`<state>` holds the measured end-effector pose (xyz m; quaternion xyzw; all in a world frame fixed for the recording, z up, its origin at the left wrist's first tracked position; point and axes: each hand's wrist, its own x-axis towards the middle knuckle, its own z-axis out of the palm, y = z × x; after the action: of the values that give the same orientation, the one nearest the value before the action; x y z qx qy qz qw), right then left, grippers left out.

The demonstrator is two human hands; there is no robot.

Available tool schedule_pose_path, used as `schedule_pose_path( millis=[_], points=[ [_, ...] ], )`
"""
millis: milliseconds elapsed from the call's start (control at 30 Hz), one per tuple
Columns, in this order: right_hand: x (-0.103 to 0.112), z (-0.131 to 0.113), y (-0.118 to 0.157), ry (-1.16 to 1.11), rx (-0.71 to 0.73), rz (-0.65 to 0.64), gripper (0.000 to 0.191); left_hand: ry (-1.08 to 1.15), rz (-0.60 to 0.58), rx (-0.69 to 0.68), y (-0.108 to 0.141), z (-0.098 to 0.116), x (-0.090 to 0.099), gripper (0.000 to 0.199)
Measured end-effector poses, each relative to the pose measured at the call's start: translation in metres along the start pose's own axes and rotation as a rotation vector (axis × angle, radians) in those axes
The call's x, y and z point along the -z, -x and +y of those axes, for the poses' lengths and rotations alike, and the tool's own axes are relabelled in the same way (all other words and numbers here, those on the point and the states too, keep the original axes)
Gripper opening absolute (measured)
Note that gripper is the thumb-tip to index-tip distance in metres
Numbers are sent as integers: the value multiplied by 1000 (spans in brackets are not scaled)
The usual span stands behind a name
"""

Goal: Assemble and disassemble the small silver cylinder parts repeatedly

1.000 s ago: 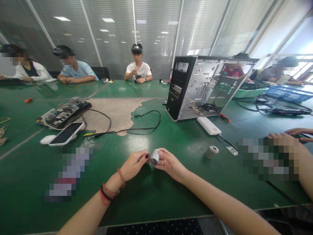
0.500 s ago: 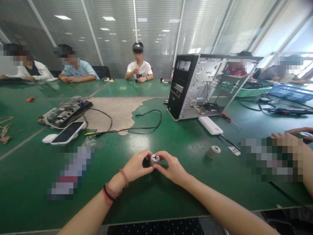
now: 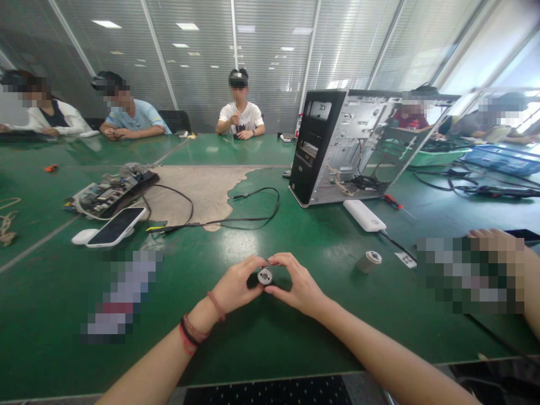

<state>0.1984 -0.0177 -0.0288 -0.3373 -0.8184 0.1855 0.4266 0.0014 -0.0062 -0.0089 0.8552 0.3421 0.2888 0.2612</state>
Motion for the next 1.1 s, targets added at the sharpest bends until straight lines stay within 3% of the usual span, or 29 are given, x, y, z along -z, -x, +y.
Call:
schedule_pose_path(
  millis=[200, 433, 1100],
  points=[
    [4, 5, 0, -9, -40, 12, 47, -86, 28, 59, 1, 2, 2, 29],
    [6, 1, -3, -44, -59, -30, 27, -29, -44, 186, -4, 5, 1, 17],
    [-9, -9, -15, -137, -120, 44, 10, -103, -71, 135, -3, 3, 2, 18]
  ],
)
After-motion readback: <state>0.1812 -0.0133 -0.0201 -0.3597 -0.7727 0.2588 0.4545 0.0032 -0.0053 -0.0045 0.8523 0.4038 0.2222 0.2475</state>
